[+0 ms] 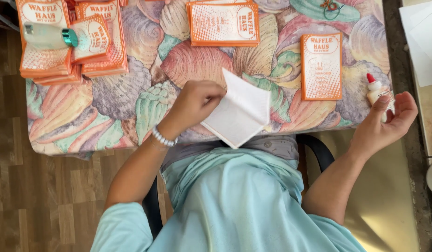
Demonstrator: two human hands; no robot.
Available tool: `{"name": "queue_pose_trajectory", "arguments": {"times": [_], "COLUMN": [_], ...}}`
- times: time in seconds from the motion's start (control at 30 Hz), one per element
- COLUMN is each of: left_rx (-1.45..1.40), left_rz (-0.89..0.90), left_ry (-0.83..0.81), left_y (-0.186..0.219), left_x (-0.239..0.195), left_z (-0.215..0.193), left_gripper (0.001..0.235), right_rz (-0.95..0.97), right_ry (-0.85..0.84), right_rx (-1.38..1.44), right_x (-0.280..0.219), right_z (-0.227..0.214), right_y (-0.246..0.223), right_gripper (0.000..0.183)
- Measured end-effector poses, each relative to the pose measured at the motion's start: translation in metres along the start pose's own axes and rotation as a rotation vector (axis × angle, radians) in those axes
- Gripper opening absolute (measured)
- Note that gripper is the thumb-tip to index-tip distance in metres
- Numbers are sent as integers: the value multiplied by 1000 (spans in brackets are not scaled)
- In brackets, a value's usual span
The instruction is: Applying glue to paper bag templates and folding them to assemble the bags.
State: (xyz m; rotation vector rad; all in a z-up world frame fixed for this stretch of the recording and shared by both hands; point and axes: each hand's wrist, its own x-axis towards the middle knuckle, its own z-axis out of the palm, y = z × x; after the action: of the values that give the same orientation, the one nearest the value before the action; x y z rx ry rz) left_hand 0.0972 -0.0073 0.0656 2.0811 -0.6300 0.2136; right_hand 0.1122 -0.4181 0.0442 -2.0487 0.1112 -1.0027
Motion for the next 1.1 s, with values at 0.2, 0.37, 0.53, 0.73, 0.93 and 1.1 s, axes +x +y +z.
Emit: {"name": "queue_pose_trajectory", "arguments": {"times": [0.2,0.37,0.53,0.73,0.93,1.1], "left_rx": [173,209,91,-53,-520,88], "left_rz": [201,149,64,57,82,150], "left_ry": [-124,29,168,396,477,246], "left_y": [42,56,63,53,49,86], "left_x": [-31,-35,-38,-42,-44,-11], "left_z": [-41,-63,-60,-58,-69,-48], "left_gripper": [25,35,37,39,33,39], "right_rz": [-21,24,-100,76,69,-400], "right_ry": [-115,-319,-699,-1150,-1026,-1041], "right_rx": [203,361,665,925,791,226], "right_x": [7,2,-19,-50,-28,-12], "right_z": [16,43,78,105,86,61], "right_y": [-24,-74,-91,-107,-134,-166], "right_gripper": [18,23,53,113,105,98]}}
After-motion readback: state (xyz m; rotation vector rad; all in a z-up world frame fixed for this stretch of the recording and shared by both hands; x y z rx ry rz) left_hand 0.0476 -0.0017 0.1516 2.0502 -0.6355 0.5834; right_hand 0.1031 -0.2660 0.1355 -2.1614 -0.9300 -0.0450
